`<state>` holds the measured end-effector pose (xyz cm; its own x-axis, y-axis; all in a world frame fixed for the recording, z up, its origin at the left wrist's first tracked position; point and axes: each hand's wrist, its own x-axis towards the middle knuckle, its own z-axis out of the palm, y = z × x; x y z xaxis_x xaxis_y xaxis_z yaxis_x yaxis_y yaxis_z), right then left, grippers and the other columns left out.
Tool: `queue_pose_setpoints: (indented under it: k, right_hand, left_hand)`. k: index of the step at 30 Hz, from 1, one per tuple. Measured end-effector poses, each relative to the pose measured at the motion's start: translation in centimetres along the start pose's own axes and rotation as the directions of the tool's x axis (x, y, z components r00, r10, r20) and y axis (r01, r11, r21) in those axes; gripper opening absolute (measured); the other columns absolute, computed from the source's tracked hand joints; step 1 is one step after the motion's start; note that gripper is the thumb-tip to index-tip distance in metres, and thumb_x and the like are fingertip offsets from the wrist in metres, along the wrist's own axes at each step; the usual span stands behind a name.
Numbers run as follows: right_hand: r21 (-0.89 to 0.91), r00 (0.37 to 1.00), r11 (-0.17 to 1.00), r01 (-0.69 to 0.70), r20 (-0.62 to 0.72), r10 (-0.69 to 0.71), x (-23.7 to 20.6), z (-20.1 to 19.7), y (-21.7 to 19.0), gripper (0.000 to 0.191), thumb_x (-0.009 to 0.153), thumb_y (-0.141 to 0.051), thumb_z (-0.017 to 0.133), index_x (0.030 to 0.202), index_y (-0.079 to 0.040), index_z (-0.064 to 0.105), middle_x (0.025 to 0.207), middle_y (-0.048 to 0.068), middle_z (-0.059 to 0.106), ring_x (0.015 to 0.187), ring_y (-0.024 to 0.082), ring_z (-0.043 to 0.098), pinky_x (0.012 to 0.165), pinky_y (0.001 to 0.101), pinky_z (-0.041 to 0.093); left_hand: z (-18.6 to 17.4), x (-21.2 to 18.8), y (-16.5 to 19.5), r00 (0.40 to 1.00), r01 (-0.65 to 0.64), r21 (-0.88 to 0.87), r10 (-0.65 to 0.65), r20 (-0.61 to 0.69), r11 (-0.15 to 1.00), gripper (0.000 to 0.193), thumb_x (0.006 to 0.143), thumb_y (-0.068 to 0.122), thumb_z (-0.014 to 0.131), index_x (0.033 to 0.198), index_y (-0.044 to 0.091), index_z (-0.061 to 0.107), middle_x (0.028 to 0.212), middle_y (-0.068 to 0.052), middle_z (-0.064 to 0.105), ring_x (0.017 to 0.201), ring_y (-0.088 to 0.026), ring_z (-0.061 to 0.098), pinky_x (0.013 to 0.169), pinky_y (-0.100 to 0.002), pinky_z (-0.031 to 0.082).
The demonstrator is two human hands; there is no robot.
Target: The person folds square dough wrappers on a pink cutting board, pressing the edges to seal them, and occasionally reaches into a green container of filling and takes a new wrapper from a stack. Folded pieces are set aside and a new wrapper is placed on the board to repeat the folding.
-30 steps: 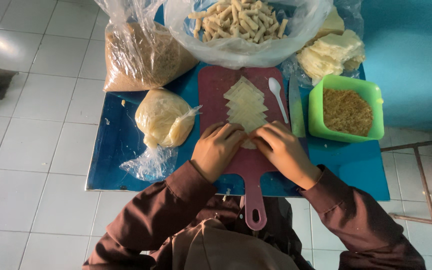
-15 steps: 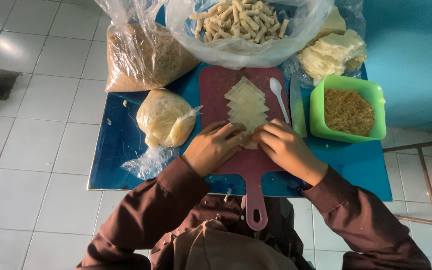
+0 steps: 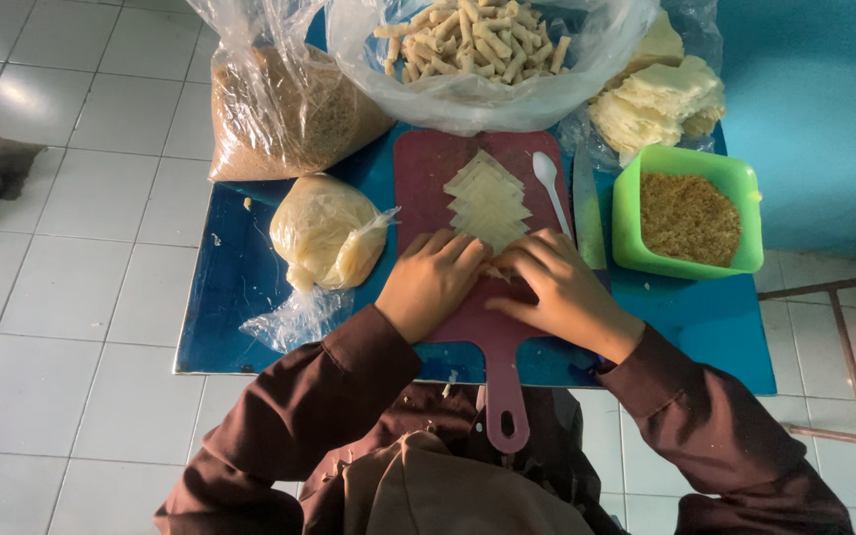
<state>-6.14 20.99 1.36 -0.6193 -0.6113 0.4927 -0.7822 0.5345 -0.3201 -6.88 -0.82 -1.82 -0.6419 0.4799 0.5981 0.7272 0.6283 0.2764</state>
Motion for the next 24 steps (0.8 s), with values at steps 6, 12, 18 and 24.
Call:
queue_pose_setpoints:
  k: [6, 12, 18, 24]
  right_hand:
    - [0.137, 0.984, 0.974, -0.179, 0.009, 0.18, -0.1, 1.0, 1.2, 0.012, 0.09, -0.008, 0.075, 0.101, -0.005, 0.072, 0.101, 0.008, 0.068, 0.096, 0.029, 0.06, 0.085, 0.0391, 0.05]
    - [0.219, 0.938, 0.915, -0.338, 0.15, 0.311, 0.7, 0.5, 2.0, 0.015, 0.087, -0.008, 0.076, 0.099, -0.004, 0.069, 0.093, 0.007, 0.067, 0.087, 0.026, 0.064, 0.076, 0.0371, 0.052]
    - [0.015, 0.986, 0.987, -0.161, 0.036, 0.16, 1.2, 0.2, 1.0, 0.017, 0.081, -0.006, 0.078, 0.094, -0.005, 0.067, 0.09, 0.007, 0.065, 0.092, 0.029, 0.06, 0.081, 0.0399, 0.049]
    - [-0.16, 0.999, 0.987, 0.014, -0.033, -0.02, 0.2, 0.4, -0.1, 0.015, 0.085, -0.005, 0.078, 0.097, -0.006, 0.069, 0.097, 0.003, 0.066, 0.094, 0.025, 0.06, 0.086, 0.0402, 0.048]
  left_hand:
    - [-0.7, 0.1, 0.2, 0.999, 0.038, -0.119, -0.037, 0.007, 0.992, 0.018, 0.097, 0.021, 0.069, 0.111, 0.011, 0.064, 0.104, -0.003, 0.07, 0.101, -0.025, 0.068, 0.09, -0.04, 0.053]
    - [-0.9, 0.4, 0.3, 0.994, 0.109, -0.172, -0.109, 0.012, 0.979, 0.014, 0.096, 0.023, 0.07, 0.106, 0.014, 0.067, 0.105, -0.003, 0.07, 0.098, -0.027, 0.067, 0.086, -0.04, 0.053]
    - [-0.2, 1.0, -0.1, 0.985, 0.175, -0.133, -0.174, 0.016, 0.976, 0.018, 0.086, 0.021, 0.073, 0.1, 0.011, 0.065, 0.097, -0.007, 0.067, 0.093, -0.029, 0.064, 0.078, -0.043, 0.05]
    - [0.5, 0.1, -0.3, 0.998, 0.057, -0.104, -0.058, 0.001, 0.993, 0.011, 0.095, 0.016, 0.07, 0.105, 0.012, 0.067, 0.095, -0.004, 0.068, 0.095, -0.025, 0.068, 0.091, -0.04, 0.054]
